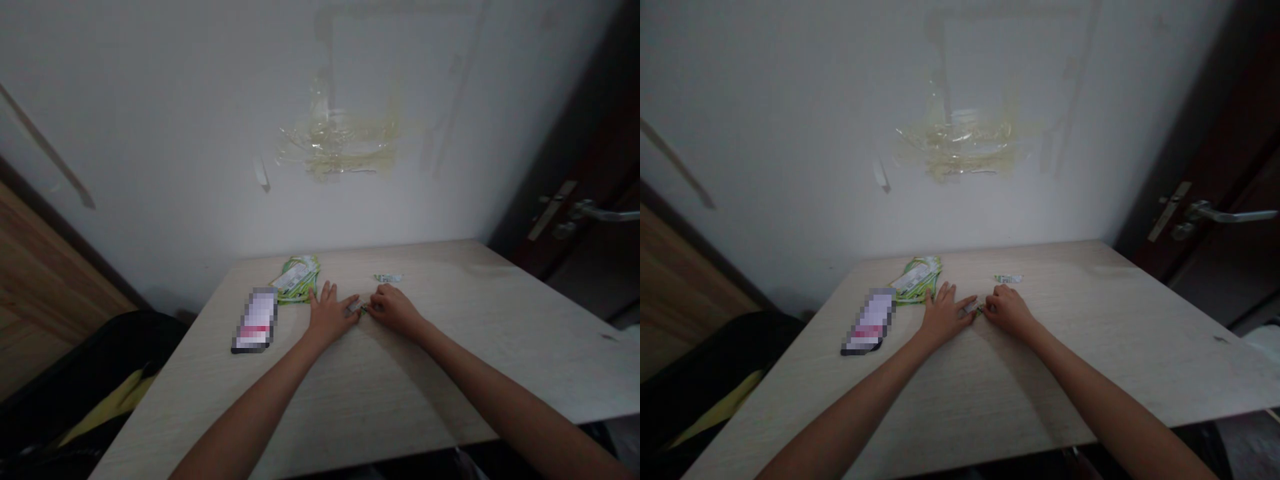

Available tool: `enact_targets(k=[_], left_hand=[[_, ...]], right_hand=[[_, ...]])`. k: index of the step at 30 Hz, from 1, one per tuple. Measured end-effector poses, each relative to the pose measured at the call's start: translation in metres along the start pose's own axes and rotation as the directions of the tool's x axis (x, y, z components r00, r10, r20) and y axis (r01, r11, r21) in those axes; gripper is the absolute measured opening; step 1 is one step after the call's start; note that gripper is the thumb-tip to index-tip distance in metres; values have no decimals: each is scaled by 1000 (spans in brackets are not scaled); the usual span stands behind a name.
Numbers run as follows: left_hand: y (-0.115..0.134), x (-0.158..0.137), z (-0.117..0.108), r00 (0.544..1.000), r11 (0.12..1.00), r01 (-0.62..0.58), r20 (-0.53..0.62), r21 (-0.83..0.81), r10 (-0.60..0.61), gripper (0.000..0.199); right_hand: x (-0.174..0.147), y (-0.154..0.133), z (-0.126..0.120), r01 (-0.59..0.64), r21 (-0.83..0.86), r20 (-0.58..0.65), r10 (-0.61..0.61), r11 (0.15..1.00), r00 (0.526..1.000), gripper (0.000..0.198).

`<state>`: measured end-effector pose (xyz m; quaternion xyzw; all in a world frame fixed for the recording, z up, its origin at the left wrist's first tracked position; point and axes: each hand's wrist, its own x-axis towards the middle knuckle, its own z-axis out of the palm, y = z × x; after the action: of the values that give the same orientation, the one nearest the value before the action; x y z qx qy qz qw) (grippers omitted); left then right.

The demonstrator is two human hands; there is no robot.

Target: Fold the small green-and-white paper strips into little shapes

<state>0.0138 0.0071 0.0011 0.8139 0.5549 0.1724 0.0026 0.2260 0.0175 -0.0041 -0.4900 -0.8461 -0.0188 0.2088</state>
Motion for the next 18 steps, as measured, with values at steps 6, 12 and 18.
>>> enact_targets(k=[6, 12, 18], left_hand=[[0, -1, 1, 1000, 1000, 11, 3, -2, -11, 48], [0, 0, 1, 999, 1000, 10, 30, 16, -11, 50], [0, -1, 4, 998, 998, 23, 49, 57, -26, 51]], right_hand=[[0, -1, -1, 11, -16, 5, -11, 1000, 1000, 20], [-4, -10, -2, -12, -34, -7, 12, 999, 1000, 13], [-2, -8, -1, 62, 148, -88, -50, 987, 995, 13]])
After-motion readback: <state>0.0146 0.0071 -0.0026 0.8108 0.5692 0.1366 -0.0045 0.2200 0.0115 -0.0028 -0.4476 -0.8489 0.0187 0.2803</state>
